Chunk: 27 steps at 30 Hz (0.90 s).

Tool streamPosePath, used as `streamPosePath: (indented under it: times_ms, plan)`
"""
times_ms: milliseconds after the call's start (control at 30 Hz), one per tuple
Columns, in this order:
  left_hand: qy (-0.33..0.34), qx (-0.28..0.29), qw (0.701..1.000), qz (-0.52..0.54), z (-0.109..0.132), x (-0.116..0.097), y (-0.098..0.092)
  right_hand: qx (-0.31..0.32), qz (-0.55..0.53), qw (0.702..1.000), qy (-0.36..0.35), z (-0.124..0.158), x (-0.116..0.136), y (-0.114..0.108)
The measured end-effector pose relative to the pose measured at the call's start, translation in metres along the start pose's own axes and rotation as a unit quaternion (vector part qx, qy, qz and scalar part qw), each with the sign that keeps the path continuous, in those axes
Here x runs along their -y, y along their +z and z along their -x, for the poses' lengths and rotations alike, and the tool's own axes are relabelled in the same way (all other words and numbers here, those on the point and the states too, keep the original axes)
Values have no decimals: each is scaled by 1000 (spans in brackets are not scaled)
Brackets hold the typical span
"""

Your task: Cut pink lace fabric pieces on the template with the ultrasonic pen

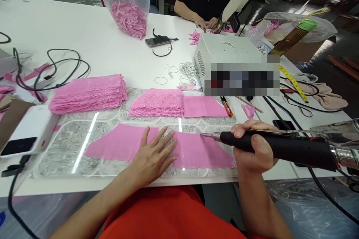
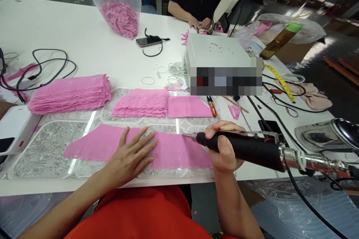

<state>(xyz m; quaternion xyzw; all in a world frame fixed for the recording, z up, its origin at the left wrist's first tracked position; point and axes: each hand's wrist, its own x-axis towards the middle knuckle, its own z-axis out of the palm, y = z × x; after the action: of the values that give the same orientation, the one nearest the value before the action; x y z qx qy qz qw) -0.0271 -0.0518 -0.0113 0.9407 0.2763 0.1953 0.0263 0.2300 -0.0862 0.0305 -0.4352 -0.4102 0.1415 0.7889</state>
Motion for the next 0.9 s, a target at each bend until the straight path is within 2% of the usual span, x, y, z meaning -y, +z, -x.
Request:
streamPosePath:
  times_ms: [300,500,700,900]
  plan:
    - [-19,-3,999,25,0,-2,2,3,14,1000,9,-2,3,1]
    - [-16,-15,999,34,1,-3,1,-5,-15,1000,7,-1,3,9]
    - [-14,-14,999,30,3,-2,-1,28,-21,999,24,5,2,20]
    - [1,-1,1000,-1,2,0,-1,40,-15,998,35,6,1,20]
